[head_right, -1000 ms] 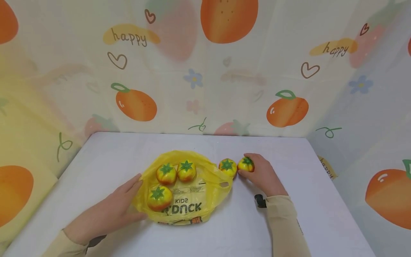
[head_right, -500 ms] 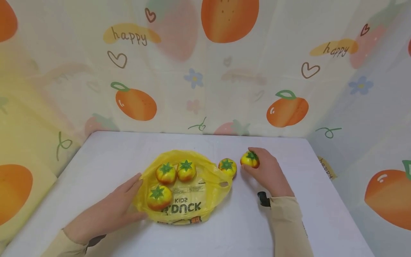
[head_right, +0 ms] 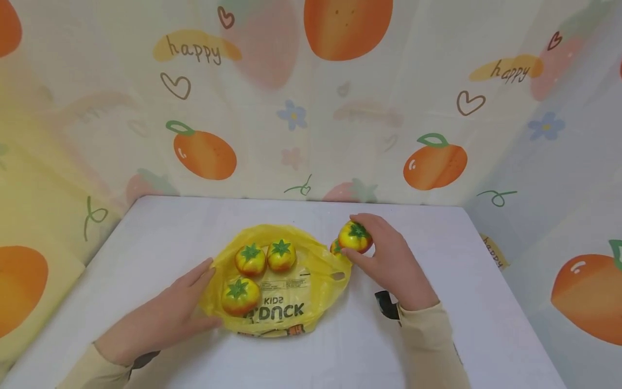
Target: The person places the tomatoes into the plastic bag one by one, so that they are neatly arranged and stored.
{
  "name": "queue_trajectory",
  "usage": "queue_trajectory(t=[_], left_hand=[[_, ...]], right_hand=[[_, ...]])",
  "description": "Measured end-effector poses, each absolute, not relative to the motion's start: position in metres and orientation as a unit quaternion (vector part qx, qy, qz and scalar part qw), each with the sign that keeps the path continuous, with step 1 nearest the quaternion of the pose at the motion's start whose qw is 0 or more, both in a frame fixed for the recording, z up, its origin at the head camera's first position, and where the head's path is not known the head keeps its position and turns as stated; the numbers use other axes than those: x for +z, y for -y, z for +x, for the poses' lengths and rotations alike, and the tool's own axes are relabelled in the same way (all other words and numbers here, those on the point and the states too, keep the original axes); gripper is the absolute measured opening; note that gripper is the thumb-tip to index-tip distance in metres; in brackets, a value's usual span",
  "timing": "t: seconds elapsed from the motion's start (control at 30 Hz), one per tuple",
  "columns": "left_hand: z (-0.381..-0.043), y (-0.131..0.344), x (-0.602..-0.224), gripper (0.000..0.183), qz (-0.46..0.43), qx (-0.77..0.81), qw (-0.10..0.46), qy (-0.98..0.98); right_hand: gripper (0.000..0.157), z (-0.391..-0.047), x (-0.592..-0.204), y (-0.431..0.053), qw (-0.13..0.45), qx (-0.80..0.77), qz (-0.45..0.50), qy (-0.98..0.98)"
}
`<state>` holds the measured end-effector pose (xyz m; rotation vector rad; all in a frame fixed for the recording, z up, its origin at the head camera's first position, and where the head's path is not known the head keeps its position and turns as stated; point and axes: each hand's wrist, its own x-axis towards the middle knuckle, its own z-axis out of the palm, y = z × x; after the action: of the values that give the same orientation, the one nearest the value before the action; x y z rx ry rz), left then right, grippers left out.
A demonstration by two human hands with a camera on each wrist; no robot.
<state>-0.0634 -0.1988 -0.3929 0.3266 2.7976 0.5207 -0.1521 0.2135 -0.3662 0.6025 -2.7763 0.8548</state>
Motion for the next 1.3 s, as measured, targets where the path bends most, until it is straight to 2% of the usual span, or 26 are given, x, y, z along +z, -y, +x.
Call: queue_trajectory(t=[0.17,0.47,1.3], left_hand=[[-0.064,0.198,-0.394,0.110,0.104,0.181,0.143,-0.967],[-0.063,0.194,-0.394,0.109,0.116,0.185,0.137,-0.966],[-0.065,0.198,-0.398,0.113,0.114,0.176,0.141,-0.968]], right_hand=[[0.068,-0.143,-0.365,-0.191,0.083,0.284,0.254,0.921],[0.066,-0.126,-0.366,-0.161,0.025,0.295,0.272,0.916],[0.067,-0.111,-0.408,-0.096,-0.073,0.248,0.370,0.893]])
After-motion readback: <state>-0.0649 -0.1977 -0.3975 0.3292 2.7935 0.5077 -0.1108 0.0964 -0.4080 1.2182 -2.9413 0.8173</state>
